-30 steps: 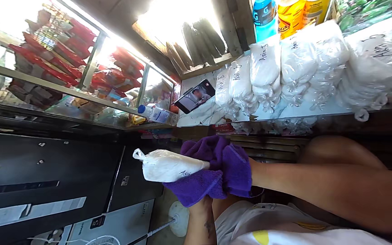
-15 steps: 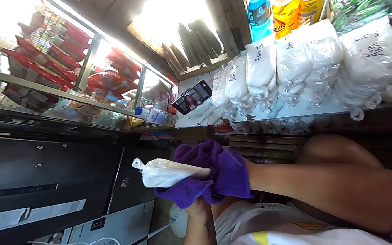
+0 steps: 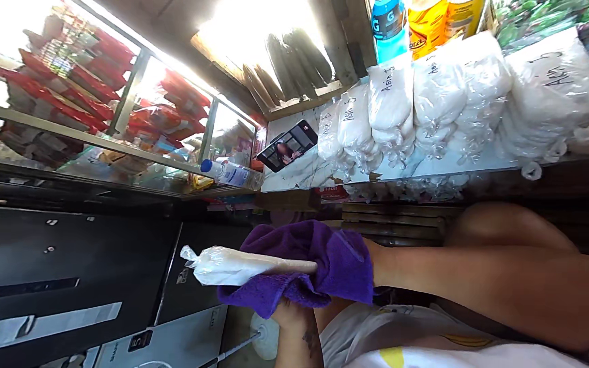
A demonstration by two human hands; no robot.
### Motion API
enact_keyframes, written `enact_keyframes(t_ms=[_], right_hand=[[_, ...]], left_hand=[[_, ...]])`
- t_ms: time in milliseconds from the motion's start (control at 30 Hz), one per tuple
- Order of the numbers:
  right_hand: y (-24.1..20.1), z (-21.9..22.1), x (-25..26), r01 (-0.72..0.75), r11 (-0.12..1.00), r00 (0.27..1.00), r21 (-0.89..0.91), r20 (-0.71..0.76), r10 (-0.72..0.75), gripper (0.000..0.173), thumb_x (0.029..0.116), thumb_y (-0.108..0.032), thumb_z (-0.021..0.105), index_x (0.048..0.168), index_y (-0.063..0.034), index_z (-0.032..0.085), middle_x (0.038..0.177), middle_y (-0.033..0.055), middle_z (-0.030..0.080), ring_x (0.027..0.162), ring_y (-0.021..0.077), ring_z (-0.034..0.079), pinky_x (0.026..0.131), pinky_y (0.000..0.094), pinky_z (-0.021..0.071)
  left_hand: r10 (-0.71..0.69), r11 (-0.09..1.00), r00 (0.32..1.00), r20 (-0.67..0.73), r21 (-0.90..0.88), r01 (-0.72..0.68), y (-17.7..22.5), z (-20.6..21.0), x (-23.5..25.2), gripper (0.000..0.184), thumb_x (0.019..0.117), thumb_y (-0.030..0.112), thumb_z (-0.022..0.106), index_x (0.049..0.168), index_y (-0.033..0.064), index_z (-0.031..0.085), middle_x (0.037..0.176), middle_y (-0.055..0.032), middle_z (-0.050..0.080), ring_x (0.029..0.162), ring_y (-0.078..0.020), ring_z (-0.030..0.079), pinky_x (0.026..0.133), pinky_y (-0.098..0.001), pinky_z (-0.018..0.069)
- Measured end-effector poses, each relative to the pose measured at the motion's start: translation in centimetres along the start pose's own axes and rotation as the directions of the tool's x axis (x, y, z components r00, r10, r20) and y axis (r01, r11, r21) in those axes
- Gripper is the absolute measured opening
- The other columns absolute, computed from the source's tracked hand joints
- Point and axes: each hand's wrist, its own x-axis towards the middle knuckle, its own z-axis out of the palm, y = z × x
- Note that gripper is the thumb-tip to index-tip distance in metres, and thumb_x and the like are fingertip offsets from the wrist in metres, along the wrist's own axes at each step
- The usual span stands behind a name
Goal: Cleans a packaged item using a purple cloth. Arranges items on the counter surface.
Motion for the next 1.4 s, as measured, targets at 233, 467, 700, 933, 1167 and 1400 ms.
enact_keyframes(t_ms=[233,467,700,933,1167,1400], right_hand=[[0.9,-2.8,0.0,-0.212,0.830,0.816,-0.517,0.374,0.441,0.024,0.0891,-0.015,0.071,0.107,0.0012,0.067,0.104,0.0227,0.067,0.099,0.0422,0.065,0.080,0.0660,0.0500],[1.2,-7.1,-0.6,-0.483,0.687,0.856,-0.542,-0.126,0.502,0.037,0.1037,-0.012,0.048,0.137,-0.0092,0.062,0.132,0.0190,0.063,0.124,0.0395,0.060,0.099,0.0617,0.0474],[-0.7,-4.9,-1.8,-0.119,0.925,0.980,0.361,-0.105,0.168,0.061,0.1014,-0.038,0.054,0.150,-0.0023,0.041,0.138,0.0115,0.060,0.113,0.0122,0.065,0.096,0.0316,0.0542],[-2.9,-6.0,-1.8,-0.257,0.940,0.944,0.225,0.267,0.194,0.053,0.0983,-0.027,0.063,0.143,-0.0006,0.050,0.125,0.0113,0.067,0.101,0.0104,0.067,0.090,0.0302,0.0549],[-4.2,-5.1,-1.7,-0.365,0.886,0.841,-0.286,0.307,0.445,0.040,0.0918,-0.023,0.076,0.122,0.0014,0.065,0.118,0.0199,0.064,0.105,0.0301,0.063,0.094,0.0486,0.0507],[-3.2,-3.9,-2.9,-0.369,0.857,0.838,-0.360,0.270,0.475,0.038,0.0938,-0.026,0.074,0.121,-0.0005,0.066,0.102,0.0187,0.070,0.093,0.0309,0.068,0.086,0.0520,0.0535]], left_hand=[[-0.004,0.999,1.000,-0.031,0.038,0.005,-0.4,-1.9,-0.3,0.009,0.0876,0.021,0.075,0.096,0.0241,0.076,0.096,0.0074,0.077,0.096,-0.0026,0.071,0.086,-0.0248,0.0587],[-0.214,0.916,0.976,0.046,0.356,0.184,-1.8,-3.2,-3.6,0.040,0.0791,0.019,0.083,0.110,0.0032,0.063,0.094,0.0113,0.071,0.091,0.0073,0.066,0.082,-0.0166,0.0562],[-0.903,0.027,0.412,-0.119,0.943,0.332,7.3,7.2,2.1,0.028,0.1028,0.003,0.052,0.124,-0.0145,0.057,0.125,-0.0224,0.064,0.114,-0.0191,0.059,0.102,-0.0257,0.0415],[-0.640,0.670,0.564,0.521,0.738,0.079,0.2,0.6,-1.6,0.065,0.0665,0.042,0.084,0.113,-0.0003,0.069,0.101,-0.0113,0.073,0.097,-0.0203,0.070,0.085,-0.0481,0.0560],[-0.692,0.622,0.368,0.621,0.772,-0.132,-0.9,1.0,-1.3,0.051,0.0768,0.040,0.079,0.112,0.0041,0.070,0.104,-0.0147,0.072,0.100,-0.0289,0.069,0.086,-0.0522,0.0535],[-0.715,0.539,0.441,0.542,0.830,-0.147,-3.3,-1.1,-3.1,0.045,0.0825,0.040,0.074,0.107,0.0030,0.072,0.103,-0.0158,0.073,0.102,-0.0296,0.069,0.090,-0.0518,0.0524]])
